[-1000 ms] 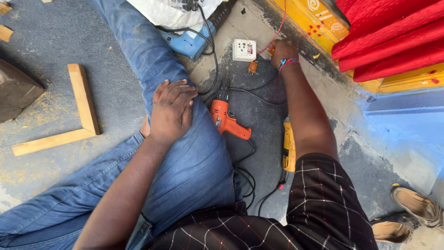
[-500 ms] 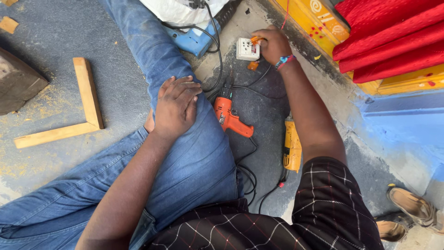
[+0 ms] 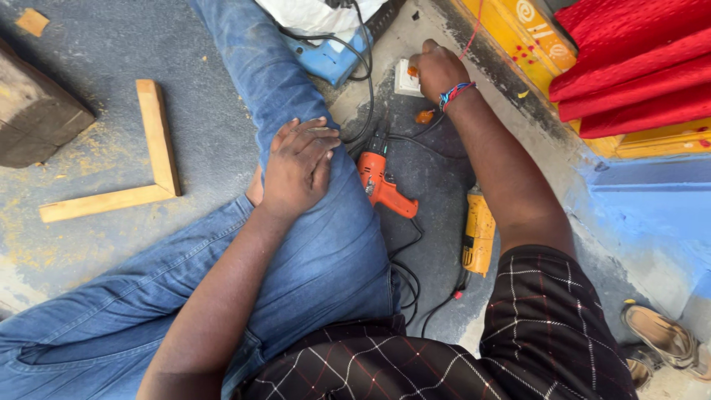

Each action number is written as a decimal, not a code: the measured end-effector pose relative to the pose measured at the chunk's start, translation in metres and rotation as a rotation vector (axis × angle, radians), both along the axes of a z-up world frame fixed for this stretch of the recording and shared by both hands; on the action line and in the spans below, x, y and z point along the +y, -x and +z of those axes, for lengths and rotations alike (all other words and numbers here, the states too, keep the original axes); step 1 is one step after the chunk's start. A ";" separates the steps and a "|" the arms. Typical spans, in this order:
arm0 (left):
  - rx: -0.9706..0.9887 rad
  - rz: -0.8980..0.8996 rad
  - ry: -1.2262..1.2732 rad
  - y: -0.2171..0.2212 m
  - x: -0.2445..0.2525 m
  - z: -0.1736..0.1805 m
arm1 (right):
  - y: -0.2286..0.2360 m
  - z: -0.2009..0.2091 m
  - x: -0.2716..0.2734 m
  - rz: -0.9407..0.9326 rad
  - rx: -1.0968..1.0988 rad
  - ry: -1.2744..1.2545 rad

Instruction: The person aligns and fits together mitered wooden pieces by hand, uses an angle grinder to smooth the wood surfaces, and operates a handheld power drill to create holes in the timber.

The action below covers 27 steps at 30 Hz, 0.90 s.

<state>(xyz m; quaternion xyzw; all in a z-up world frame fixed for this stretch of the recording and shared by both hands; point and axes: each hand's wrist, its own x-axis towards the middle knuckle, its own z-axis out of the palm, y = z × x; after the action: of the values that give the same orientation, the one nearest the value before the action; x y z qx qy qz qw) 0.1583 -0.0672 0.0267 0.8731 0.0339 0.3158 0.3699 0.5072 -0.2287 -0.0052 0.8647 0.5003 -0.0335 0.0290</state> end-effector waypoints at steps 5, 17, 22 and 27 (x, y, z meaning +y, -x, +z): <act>-0.003 -0.018 0.012 0.000 0.000 -0.003 | -0.001 -0.015 -0.002 0.101 -0.147 -0.002; -0.003 -0.004 0.027 0.003 -0.001 -0.005 | -0.009 -0.028 -0.002 0.141 -0.270 0.063; -0.028 0.000 0.018 0.003 -0.002 -0.006 | 0.004 -0.025 0.000 0.168 -0.378 0.013; -0.092 0.051 0.092 0.005 0.001 -0.003 | 0.045 -0.035 0.010 0.232 -0.320 -0.257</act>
<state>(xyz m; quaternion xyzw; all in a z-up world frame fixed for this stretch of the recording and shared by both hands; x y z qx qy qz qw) 0.1530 -0.0664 0.0240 0.8386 0.0534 0.3630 0.4028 0.4623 -0.2187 -0.0398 0.7924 0.5854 0.1715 0.0014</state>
